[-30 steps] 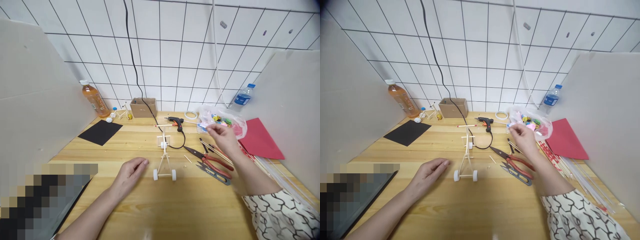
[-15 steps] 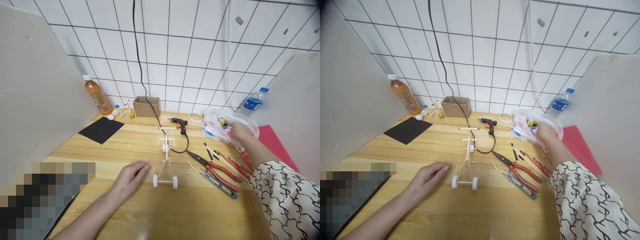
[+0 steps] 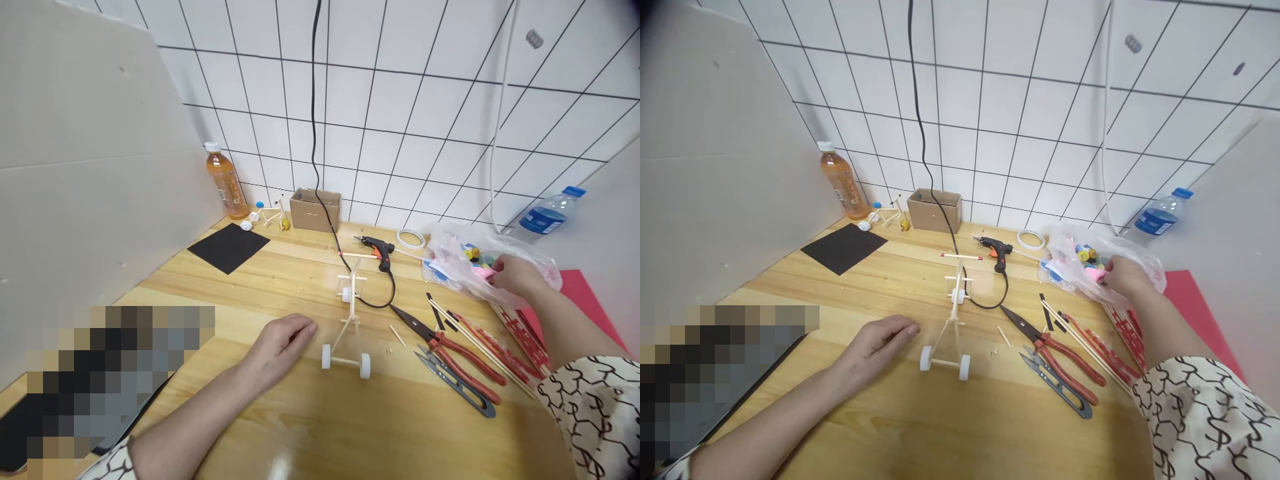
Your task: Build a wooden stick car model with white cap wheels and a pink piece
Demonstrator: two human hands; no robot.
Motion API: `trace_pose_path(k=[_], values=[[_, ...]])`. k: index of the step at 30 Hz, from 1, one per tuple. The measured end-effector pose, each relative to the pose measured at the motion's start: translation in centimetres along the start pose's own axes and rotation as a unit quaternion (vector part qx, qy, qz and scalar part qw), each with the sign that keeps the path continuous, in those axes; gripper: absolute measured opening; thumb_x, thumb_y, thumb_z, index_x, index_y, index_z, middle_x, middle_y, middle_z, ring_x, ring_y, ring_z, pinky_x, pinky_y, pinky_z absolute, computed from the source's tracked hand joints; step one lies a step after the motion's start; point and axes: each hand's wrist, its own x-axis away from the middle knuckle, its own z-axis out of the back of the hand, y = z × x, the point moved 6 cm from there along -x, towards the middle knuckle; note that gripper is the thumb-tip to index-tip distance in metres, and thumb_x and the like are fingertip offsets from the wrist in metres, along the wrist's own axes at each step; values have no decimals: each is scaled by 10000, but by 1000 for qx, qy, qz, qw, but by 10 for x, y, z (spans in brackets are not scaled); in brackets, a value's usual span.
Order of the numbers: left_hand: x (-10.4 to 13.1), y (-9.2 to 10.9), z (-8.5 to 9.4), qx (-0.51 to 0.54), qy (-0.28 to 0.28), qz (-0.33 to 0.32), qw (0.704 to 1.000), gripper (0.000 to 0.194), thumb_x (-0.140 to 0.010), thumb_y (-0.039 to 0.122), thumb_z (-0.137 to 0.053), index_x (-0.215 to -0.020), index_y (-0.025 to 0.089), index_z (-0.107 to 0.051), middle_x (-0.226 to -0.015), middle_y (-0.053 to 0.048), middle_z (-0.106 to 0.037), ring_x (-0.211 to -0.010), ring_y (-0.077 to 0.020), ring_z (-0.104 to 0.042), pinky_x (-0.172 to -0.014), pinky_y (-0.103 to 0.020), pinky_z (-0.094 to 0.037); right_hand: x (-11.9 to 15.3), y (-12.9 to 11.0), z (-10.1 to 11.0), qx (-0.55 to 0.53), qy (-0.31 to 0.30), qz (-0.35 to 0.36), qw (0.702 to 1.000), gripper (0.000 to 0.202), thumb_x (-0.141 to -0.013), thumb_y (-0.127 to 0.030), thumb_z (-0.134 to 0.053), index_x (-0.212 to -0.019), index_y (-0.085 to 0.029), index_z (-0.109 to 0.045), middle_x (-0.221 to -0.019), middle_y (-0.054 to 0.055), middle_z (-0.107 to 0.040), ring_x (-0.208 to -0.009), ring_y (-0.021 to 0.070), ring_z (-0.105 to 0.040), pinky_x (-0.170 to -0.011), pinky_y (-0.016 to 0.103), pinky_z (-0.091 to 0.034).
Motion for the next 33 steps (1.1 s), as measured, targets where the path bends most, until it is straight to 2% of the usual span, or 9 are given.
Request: trace_pose_path(k=[4,11,14,15,18,22,25,28,33], values=[[0,0,-1,0,-3,2,1000,352,-892,348,-362,-717,158,-601,-651,-10,-566,-633,-132,-529,-605,-222,-404,16,-16,3,33,-45,-19,998,223,-517,-94,-713,-548,-208,-524,-521,-11,-515,-515,137,-414,-559,318,-267],[-1,-1,3,3,18,-1,1000,321,-882,338,-392,-733,156,-609,-661,-16,-587,-633,-134,-537,-601,-223,-414,56,-51,31,7,60,-6,998,111,-694,-207,-552,-795,-213,-505,-734,25,-537,-632,149,-456,-587,298,-315],[3,6,14,17,69,-16,997,261,-875,315,-419,-789,161,-611,-727,-33,-619,-674,-142,-558,-625,-233,-433,83,-70,45,-54,63,0,997,168,-714,-275,-550,-869,-218,-518,-712,4,-538,-591,137,-489,-548,268,-367],[6,12,19,20,94,-26,995,244,-873,307,-426,-793,165,-608,-739,-39,-622,-685,-145,-562,-633,-239,-440,96,-78,48,-126,56,11,990,188,-706,-281,-570,-878,-221,-528,-713,3,-550,-609,141,-509,-551,263,-384],[20,42,29,35,147,-68,986,161,-858,257,-462,-816,183,-599,-769,-49,-633,-718,-152,-576,-660,-252,-465,143,-106,48,-259,-24,72,963,179,-704,-313,-611,-841,-218,-547,-739,13,-568,-667,162,-548,-572,267,-434],[35,88,11,59,71,-113,989,134,-837,254,-498,-949,225,-565,-746,-31,-625,-653,-135,-573,-609,-244,-491,215,-142,33,-275,-149,193,930,145,-788,-300,-560,-919,-251,-520,-772,14,-558,-675,165,-550,-543,261,-457],[37,102,-12,84,22,-82,993,414,-740,372,-634,-1103,216,-509,-811,-54,-642,-676,-153,-589,-597,-258,-510,255,-160,26,-258,-189,283,904,95,-820,-215,-507,-903,-256,-487,-741,4,-535,-646,151,-535,-544,258,-463],[34,102,-32,151,5,-57,987,285,-778,366,-596,-989,180,-549,-783,-60,-653,-657,-145,-595,-598,-261,-518,272,-169,26,-247,-174,336,892,119,-819,-169,-491,-896,-256,-466,-735,1,-515,-630,142,-516,-542,253,-466],[36,98,-38,172,76,-95,977,213,-804,264,-564,-992,165,-549,-786,-63,-653,-648,-126,-594,-604,-239,-515,278,-166,17,-234,-174,340,894,171,-805,-188,-544,-932,-254,-450,-727,-5,-493,-605,135,-497,-505,248,-460]])
